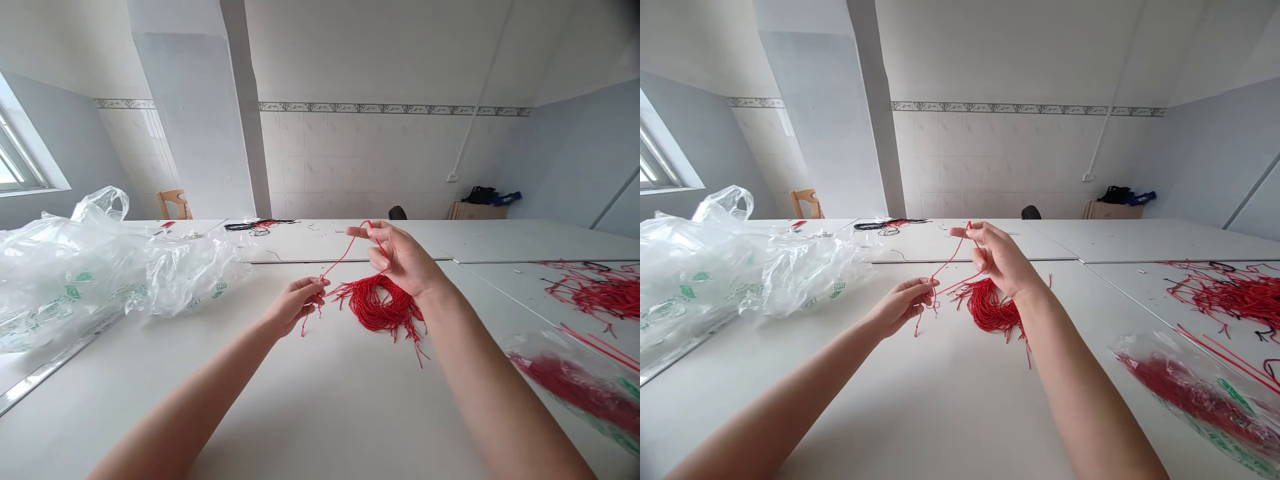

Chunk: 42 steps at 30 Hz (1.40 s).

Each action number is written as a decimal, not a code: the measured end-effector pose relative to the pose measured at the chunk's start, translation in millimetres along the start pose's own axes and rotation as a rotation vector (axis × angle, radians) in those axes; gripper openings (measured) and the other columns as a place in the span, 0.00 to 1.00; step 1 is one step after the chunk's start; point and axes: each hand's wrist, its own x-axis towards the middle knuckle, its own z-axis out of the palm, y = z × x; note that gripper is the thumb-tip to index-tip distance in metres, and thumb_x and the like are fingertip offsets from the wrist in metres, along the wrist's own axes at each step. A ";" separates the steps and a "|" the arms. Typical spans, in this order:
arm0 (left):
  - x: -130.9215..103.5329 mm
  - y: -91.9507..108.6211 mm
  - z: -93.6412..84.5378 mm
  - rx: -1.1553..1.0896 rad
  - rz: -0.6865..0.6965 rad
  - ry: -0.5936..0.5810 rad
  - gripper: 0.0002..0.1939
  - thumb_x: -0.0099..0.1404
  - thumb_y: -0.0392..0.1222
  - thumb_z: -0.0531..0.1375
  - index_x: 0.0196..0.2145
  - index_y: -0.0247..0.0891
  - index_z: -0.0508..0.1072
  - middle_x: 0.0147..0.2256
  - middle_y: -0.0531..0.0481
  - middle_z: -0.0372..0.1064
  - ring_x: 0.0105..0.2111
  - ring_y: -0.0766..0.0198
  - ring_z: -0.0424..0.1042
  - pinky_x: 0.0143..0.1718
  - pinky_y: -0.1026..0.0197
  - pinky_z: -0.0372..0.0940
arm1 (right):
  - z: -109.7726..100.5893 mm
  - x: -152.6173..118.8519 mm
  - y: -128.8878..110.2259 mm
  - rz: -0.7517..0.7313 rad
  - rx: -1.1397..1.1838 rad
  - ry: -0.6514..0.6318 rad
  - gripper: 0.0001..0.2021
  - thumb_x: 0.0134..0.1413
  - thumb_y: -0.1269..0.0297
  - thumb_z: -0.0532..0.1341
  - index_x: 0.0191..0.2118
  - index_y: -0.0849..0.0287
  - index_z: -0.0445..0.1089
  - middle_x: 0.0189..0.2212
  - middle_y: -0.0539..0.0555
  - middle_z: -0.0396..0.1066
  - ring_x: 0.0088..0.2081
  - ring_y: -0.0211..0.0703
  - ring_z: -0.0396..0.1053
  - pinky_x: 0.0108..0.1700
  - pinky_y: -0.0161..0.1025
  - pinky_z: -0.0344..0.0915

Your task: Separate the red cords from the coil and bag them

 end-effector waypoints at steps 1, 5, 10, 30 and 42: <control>0.9 -0.7 -0.2 -0.016 -0.005 0.025 0.09 0.66 0.44 0.71 0.40 0.36 0.82 0.36 0.47 0.74 0.34 0.68 0.76 0.30 0.70 0.68 | -3.4 -1.7 1.0 -0.010 -0.016 0.019 0.11 0.55 0.55 0.65 0.37 0.54 0.64 0.46 0.52 0.79 0.20 0.28 0.51 0.24 0.37 0.52; 6.2 -2.0 -4.8 -0.108 -0.031 0.089 0.06 0.70 0.41 0.68 0.40 0.35 0.79 0.43 0.42 0.76 0.40 0.65 0.79 0.31 0.71 0.71 | -18.0 -2.4 5.7 -0.061 -0.041 0.082 0.14 0.57 0.52 0.64 0.31 0.55 0.63 0.33 0.49 0.73 0.22 0.32 0.54 0.26 0.37 0.55; 10.4 -2.6 -10.5 -0.205 -0.037 0.131 0.06 0.70 0.38 0.68 0.36 0.35 0.76 0.35 0.49 0.72 0.28 0.76 0.72 0.23 0.78 0.66 | -26.4 0.9 9.9 -0.097 -0.014 0.177 0.15 0.55 0.48 0.68 0.33 0.53 0.68 0.28 0.48 0.65 0.25 0.35 0.59 0.27 0.36 0.60; 10.3 0.2 -13.8 -0.248 -0.036 0.198 0.11 0.74 0.41 0.63 0.33 0.35 0.74 0.31 0.49 0.72 0.25 0.73 0.72 0.27 0.73 0.72 | -4.5 -6.5 12.6 -0.220 0.143 0.232 0.07 0.56 0.59 0.60 0.32 0.53 0.61 0.53 0.52 0.78 0.39 0.39 0.77 0.45 0.40 0.74; 4.8 2.2 -5.3 -0.306 -0.060 0.106 0.09 0.69 0.41 0.68 0.37 0.35 0.73 0.31 0.53 0.66 0.21 0.78 0.60 0.17 0.76 0.57 | 3.0 -8.7 14.8 -0.038 0.185 0.135 0.10 0.54 0.57 0.70 0.32 0.56 0.71 0.61 0.51 0.73 0.41 0.41 0.79 0.23 0.29 0.59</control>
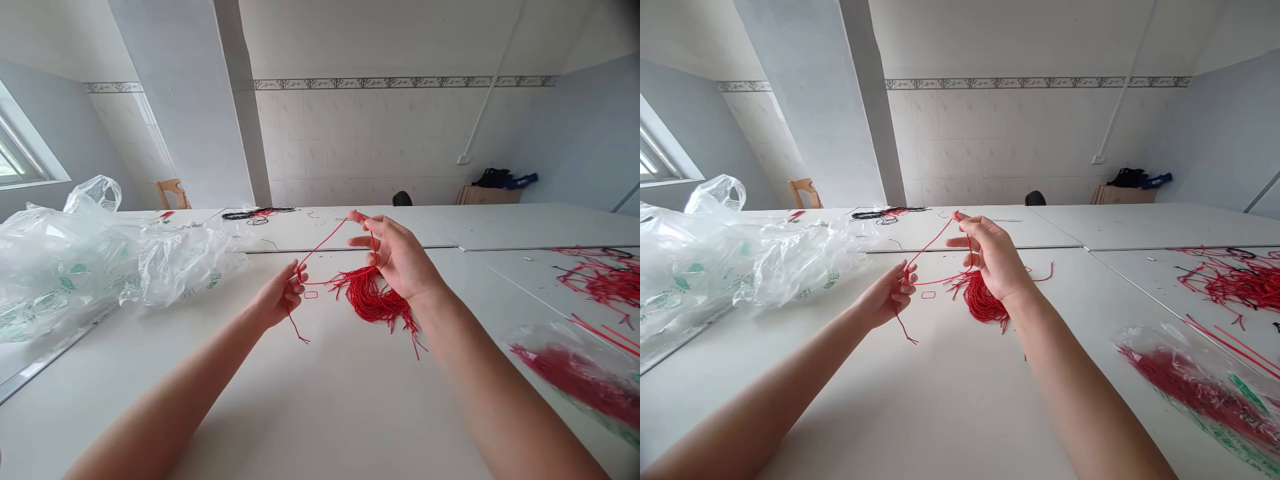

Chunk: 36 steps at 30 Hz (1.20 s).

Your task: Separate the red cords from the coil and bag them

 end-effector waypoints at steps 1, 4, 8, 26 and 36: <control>0.2 -1.1 -0.4 0.025 0.025 0.002 0.10 0.67 0.41 0.70 0.38 0.34 0.74 0.30 0.54 0.64 0.20 0.78 0.57 0.16 0.76 0.53 | -1.3 0.8 -0.6 0.006 0.014 0.007 0.10 0.54 0.57 0.70 0.32 0.56 0.71 0.61 0.51 0.73 0.41 0.40 0.79 0.22 0.29 0.59; 3.3 -4.9 -5.1 0.133 0.116 0.035 0.14 0.61 0.42 0.75 0.37 0.35 0.75 0.28 0.57 0.59 0.19 0.79 0.52 0.16 0.74 0.48 | -3.9 1.9 -2.3 -0.015 0.054 0.031 0.10 0.54 0.58 0.69 0.32 0.55 0.70 0.59 0.51 0.75 0.40 0.39 0.79 0.23 0.29 0.59; 10.3 -4.9 -18.5 0.367 0.167 0.070 0.18 0.57 0.50 0.76 0.31 0.35 0.76 0.28 0.55 0.63 0.21 0.76 0.54 0.20 0.69 0.50 | -3.3 1.8 0.1 -0.043 0.010 0.023 0.09 0.56 0.58 0.68 0.33 0.56 0.70 0.59 0.51 0.75 0.39 0.39 0.79 0.24 0.30 0.60; -16.0 10.8 36.9 0.607 0.318 -0.062 0.25 0.71 0.63 0.59 0.42 0.39 0.84 0.49 0.38 0.79 0.49 0.48 0.75 0.50 0.50 0.68 | 11.1 7.8 44.7 0.113 -0.406 -0.195 0.03 0.66 0.64 0.65 0.42 0.56 0.74 0.41 0.54 0.82 0.37 0.40 0.80 0.43 0.41 0.76; 29.8 34.8 76.0 0.030 0.499 0.064 0.10 0.74 0.46 0.63 0.39 0.40 0.82 0.45 0.45 0.80 0.45 0.62 0.77 0.49 0.59 0.70 | -15.2 28.7 34.1 0.032 -0.499 -0.201 0.08 0.62 0.59 0.69 0.36 0.57 0.74 0.34 0.54 0.81 0.38 0.43 0.80 0.47 0.41 0.75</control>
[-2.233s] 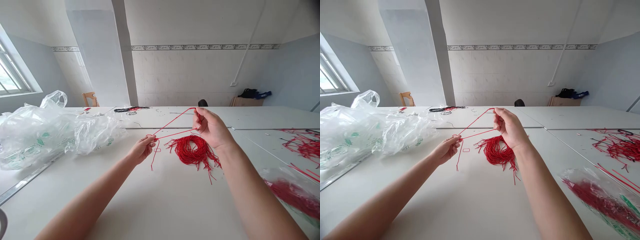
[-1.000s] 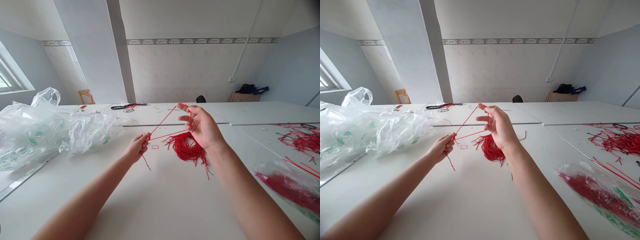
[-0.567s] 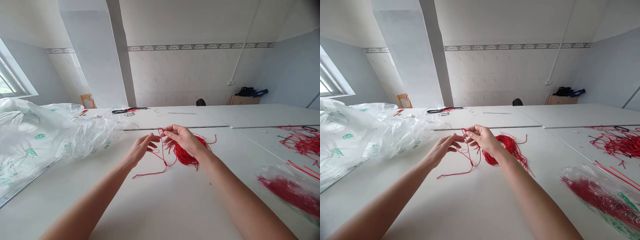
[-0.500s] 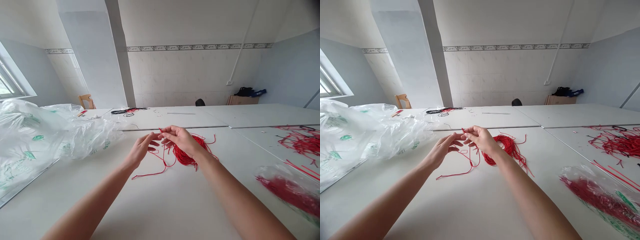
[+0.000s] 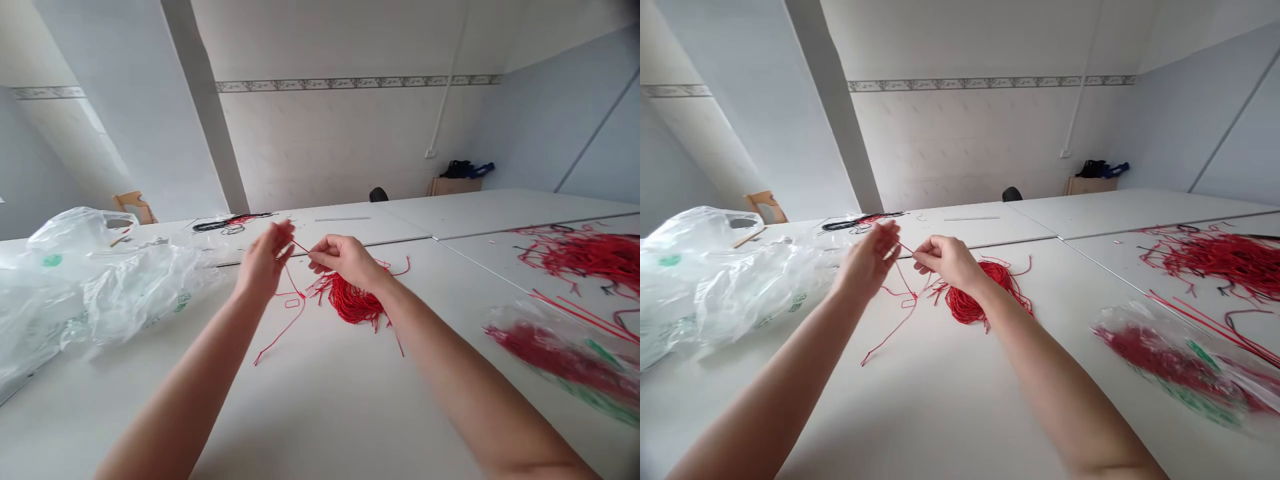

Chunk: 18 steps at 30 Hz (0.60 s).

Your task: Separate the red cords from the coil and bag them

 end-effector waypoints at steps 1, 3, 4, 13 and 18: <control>6.7 8.0 2.0 -0.116 -0.012 0.074 0.11 0.77 0.43 0.60 0.37 0.40 0.80 0.40 0.49 0.80 0.40 0.66 0.77 0.47 0.61 0.71 | -11.1 2.4 -0.2 0.000 -0.024 -0.059 0.08 0.61 0.59 0.69 0.37 0.57 0.75 0.36 0.54 0.81 0.41 0.43 0.80 0.50 0.42 0.75; 19.7 29.2 -2.2 -0.328 -0.084 0.177 0.12 0.78 0.34 0.53 0.39 0.40 0.76 0.28 0.56 0.76 0.29 0.71 0.75 0.44 0.61 0.72 | -36.1 6.7 0.7 0.000 -0.096 -0.106 0.08 0.59 0.59 0.71 0.40 0.57 0.77 0.41 0.55 0.82 0.45 0.45 0.79 0.55 0.45 0.72; 25.7 41.3 -9.0 -0.421 -0.089 0.198 0.14 0.77 0.30 0.51 0.42 0.40 0.74 0.24 0.59 0.72 0.25 0.72 0.74 0.41 0.62 0.72 | -49.0 8.2 2.0 -0.003 -0.135 -0.074 0.08 0.59 0.58 0.71 0.40 0.56 0.78 0.42 0.55 0.81 0.47 0.45 0.78 0.57 0.46 0.71; 54.9 96.3 -85.6 -0.722 -0.224 0.000 0.20 0.76 0.34 0.44 0.53 0.54 0.69 0.15 0.57 0.51 0.14 0.60 0.54 0.15 0.58 0.58 | -106.9 11.4 40.9 0.439 -0.749 -0.028 0.04 0.57 0.62 0.66 0.33 0.56 0.76 0.35 0.55 0.80 0.36 0.45 0.74 0.38 0.40 0.68; 37.5 74.6 -53.7 -0.759 -0.349 -0.044 0.23 0.74 0.30 0.45 0.54 0.56 0.68 0.15 0.59 0.46 0.12 0.62 0.47 0.11 0.59 0.49 | -93.4 13.5 59.2 0.647 -0.760 -0.243 0.08 0.42 0.66 0.74 0.22 0.57 0.74 0.24 0.53 0.77 0.28 0.44 0.73 0.32 0.39 0.68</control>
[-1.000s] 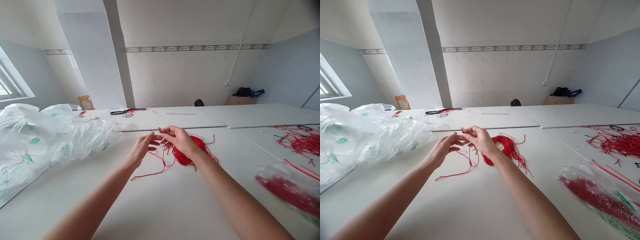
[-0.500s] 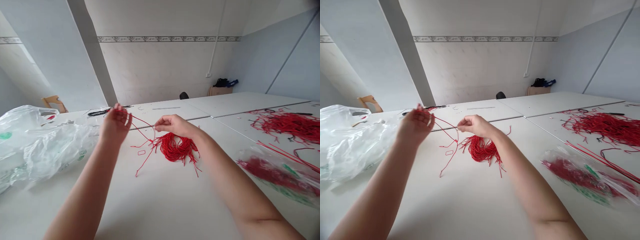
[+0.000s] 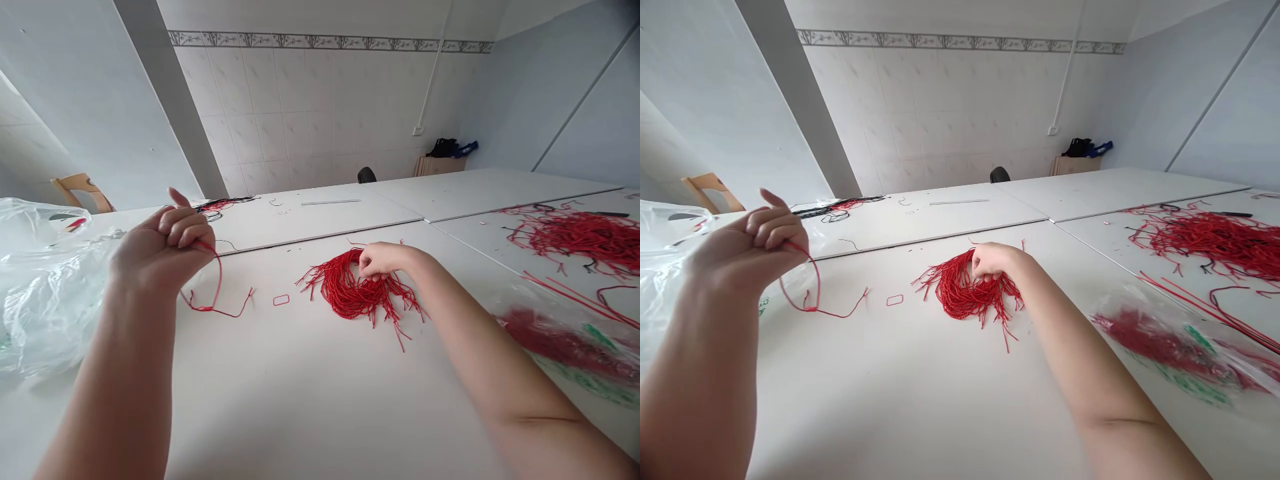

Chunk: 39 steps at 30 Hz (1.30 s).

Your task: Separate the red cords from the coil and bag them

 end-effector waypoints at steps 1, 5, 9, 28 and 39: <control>-2.2 -8.2 2.7 -0.002 -0.002 0.001 0.23 0.75 0.30 0.45 0.54 0.54 0.69 0.15 0.59 0.45 0.12 0.62 0.46 0.11 0.59 0.48 | 3.5 1.4 -0.2 0.025 -0.017 -0.021 0.10 0.40 0.66 0.75 0.21 0.57 0.74 0.23 0.53 0.76 0.27 0.44 0.73 0.31 0.39 0.68; -10.1 -23.8 10.8 -0.019 -0.005 0.005 0.20 0.78 0.30 0.44 0.50 0.48 0.72 0.17 0.60 0.44 0.12 0.65 0.46 0.10 0.61 0.48 | 16.1 7.2 1.0 0.107 -0.079 -0.068 0.13 0.34 0.66 0.77 0.19 0.56 0.71 0.19 0.51 0.73 0.26 0.45 0.73 0.31 0.41 0.71; -17.0 -22.7 15.7 -0.035 -0.022 -0.021 0.20 0.76 0.30 0.47 0.50 0.53 0.72 0.16 0.59 0.46 0.12 0.64 0.47 0.10 0.61 0.49 | 20.9 11.9 1.7 0.111 -0.074 -0.099 0.12 0.36 0.69 0.76 0.19 0.56 0.71 0.21 0.52 0.74 0.28 0.46 0.75 0.33 0.41 0.73; -42.0 -18.7 28.8 0.021 0.101 -0.095 0.13 0.77 0.28 0.48 0.40 0.40 0.70 0.17 0.61 0.47 0.14 0.71 0.47 0.14 0.67 0.48 | -57.7 -73.2 1.2 -0.775 0.987 0.939 0.09 0.57 0.58 0.71 0.37 0.51 0.71 0.53 0.53 0.78 0.55 0.49 0.76 0.62 0.52 0.69; -40.7 -22.9 28.1 0.054 0.079 -0.079 0.15 0.80 0.31 0.45 0.39 0.39 0.69 0.17 0.61 0.47 0.14 0.71 0.47 0.14 0.67 0.49 | -62.1 -71.2 16.9 -0.657 0.284 1.079 0.09 0.58 0.56 0.68 0.37 0.54 0.73 0.66 0.61 0.64 0.73 0.60 0.57 0.71 0.61 0.57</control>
